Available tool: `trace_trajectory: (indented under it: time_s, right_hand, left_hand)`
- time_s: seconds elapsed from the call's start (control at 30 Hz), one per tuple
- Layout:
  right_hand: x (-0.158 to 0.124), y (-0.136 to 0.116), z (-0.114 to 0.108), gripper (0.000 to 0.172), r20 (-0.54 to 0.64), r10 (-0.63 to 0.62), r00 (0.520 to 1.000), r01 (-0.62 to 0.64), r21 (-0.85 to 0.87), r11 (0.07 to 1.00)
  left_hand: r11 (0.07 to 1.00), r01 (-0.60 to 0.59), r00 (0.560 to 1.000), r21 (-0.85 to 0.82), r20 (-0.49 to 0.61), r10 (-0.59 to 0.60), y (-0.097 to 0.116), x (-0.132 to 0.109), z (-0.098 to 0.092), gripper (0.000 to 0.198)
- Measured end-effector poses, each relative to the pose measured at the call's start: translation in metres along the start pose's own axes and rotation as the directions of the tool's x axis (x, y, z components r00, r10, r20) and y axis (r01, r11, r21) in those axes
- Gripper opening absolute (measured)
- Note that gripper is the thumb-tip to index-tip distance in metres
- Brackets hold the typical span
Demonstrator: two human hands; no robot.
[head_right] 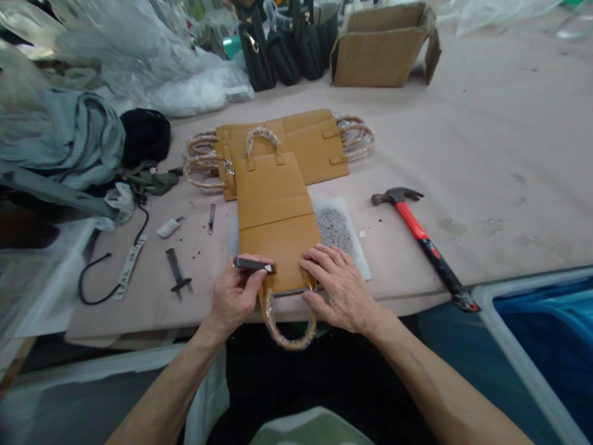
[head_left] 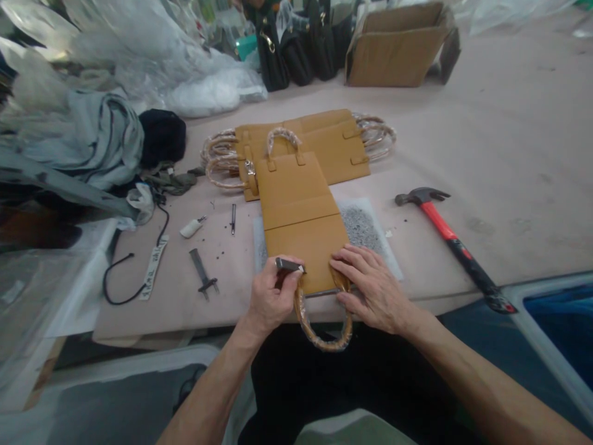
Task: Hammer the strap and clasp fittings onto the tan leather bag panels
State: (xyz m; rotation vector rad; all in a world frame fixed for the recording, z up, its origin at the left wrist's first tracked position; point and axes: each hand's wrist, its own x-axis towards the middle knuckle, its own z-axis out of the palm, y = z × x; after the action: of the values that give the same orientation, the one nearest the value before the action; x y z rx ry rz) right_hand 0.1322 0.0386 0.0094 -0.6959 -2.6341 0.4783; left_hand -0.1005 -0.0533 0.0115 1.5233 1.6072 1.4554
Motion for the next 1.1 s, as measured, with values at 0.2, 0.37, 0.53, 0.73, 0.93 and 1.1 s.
trace_trajectory:
  time_s: [0.2,0.37,0.53,0.73,0.93,1.1]
  right_hand:
    - [-0.0012,0.0023,0.0025,0.052,-0.006,-0.005,1.0,0.005,-0.014,1.0]
    - [-0.001,0.0019,0.0018,0.052,-0.01,0.008,1.0,-0.008,-0.001,1.0]
    - [-0.0009,0.0025,0.0008,0.053,-0.015,-0.014,1.0,0.014,-0.006,1.0]
    - [-0.001,0.0029,0.0017,0.053,-0.012,-0.005,1.0,0.005,-0.006,1.0]
    - [-0.0013,0.003,0.0024,0.053,-0.01,-0.009,1.0,0.009,-0.016,1.0]
    - [-0.0006,0.0026,0.001,0.053,-0.014,-0.002,1.0,0.002,-0.011,1.0]
  left_hand:
    - [0.998,-0.053,0.999,-0.015,-0.012,0.053,-0.0079,-0.002,-0.0021,0.023]
    - [0.998,-0.033,0.999,0.054,0.043,0.031,-0.0055,-0.0001,-0.0071,0.015]
    - [0.997,-0.049,0.996,0.063,0.083,0.044,-0.0095,-0.0041,-0.0076,0.017]
    - [0.994,-0.061,0.995,0.093,0.079,0.054,-0.0096,-0.0036,-0.0052,0.017]
    - [0.981,-0.117,0.99,0.155,0.096,0.103,-0.0035,0.0003,-0.0028,0.016]
    - [0.963,-0.184,0.981,0.199,0.106,0.165,-0.0047,0.0007,-0.0005,0.017]
